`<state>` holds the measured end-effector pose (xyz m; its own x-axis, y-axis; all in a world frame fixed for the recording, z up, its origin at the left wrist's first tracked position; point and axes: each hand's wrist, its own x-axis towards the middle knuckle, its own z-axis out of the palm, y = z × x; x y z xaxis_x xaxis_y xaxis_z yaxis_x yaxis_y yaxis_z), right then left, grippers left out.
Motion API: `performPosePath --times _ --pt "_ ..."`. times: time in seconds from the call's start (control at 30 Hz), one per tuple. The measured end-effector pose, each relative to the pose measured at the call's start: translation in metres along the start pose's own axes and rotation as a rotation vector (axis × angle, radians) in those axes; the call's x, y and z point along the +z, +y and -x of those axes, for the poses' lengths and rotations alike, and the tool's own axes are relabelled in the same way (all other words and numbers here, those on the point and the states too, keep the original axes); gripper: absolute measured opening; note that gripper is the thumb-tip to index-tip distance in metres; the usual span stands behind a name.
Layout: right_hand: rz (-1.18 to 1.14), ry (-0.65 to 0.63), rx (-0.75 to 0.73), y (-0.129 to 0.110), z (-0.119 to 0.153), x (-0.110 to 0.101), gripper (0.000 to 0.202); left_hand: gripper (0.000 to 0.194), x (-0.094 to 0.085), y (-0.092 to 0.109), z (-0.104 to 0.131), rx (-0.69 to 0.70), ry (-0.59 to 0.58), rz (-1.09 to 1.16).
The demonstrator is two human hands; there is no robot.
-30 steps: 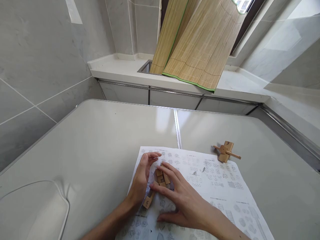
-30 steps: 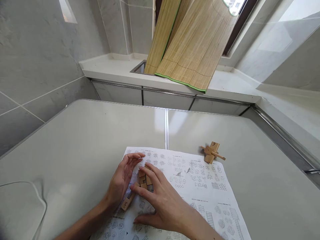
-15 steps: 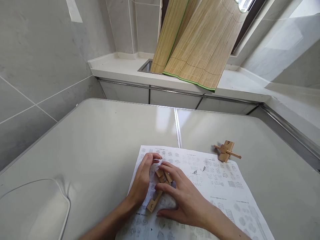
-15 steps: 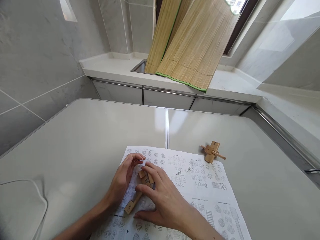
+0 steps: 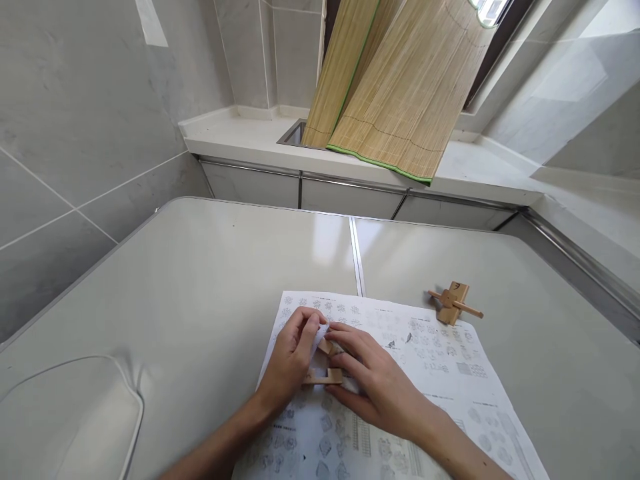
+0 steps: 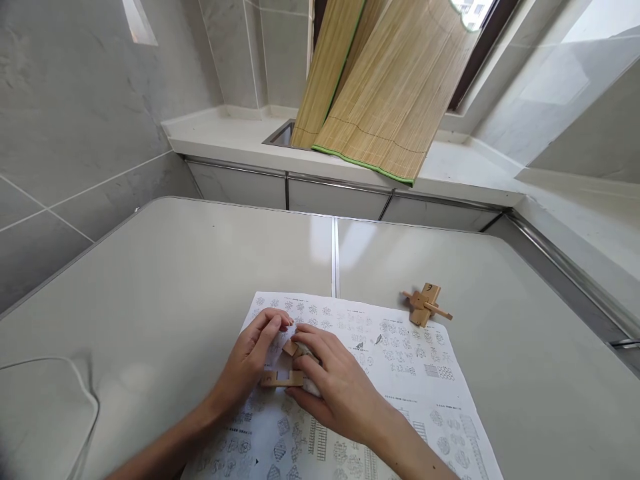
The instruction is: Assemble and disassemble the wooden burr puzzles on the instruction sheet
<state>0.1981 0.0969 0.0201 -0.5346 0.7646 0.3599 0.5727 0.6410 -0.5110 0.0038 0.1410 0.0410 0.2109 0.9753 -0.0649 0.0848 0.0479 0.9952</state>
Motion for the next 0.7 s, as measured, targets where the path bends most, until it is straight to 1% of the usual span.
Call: performPosePath --times 0.13,0.3,0.5,0.57,0.63,0.7 --pt "0.002 0.049 0.012 0.006 -0.001 -0.004 0.023 0.03 -0.001 -0.002 0.001 0.011 -0.024 -0.022" --pt "0.003 0.101 0.02 0.01 -0.002 -0.007 0.02 0.03 -0.002 -0.001 0.0 -0.007 -0.052 -0.063" --pt "-0.021 0.131 0.029 0.013 -0.002 -0.007 0.018 0.027 -0.001 0.005 0.001 0.066 -0.054 -0.145" --pt "-0.043 0.175 0.03 0.013 -0.002 -0.007 0.016 0.027 -0.001 0.005 0.002 0.08 -0.047 -0.178" --pt "-0.069 0.254 0.052 0.013 -0.002 -0.007 0.015 0.026 -0.001 0.004 0.002 0.098 -0.033 -0.2" --pt "-0.101 0.355 0.128 0.013 0.0 -0.008 0.014 0.026 -0.001 0.003 0.002 0.116 -0.011 -0.211"
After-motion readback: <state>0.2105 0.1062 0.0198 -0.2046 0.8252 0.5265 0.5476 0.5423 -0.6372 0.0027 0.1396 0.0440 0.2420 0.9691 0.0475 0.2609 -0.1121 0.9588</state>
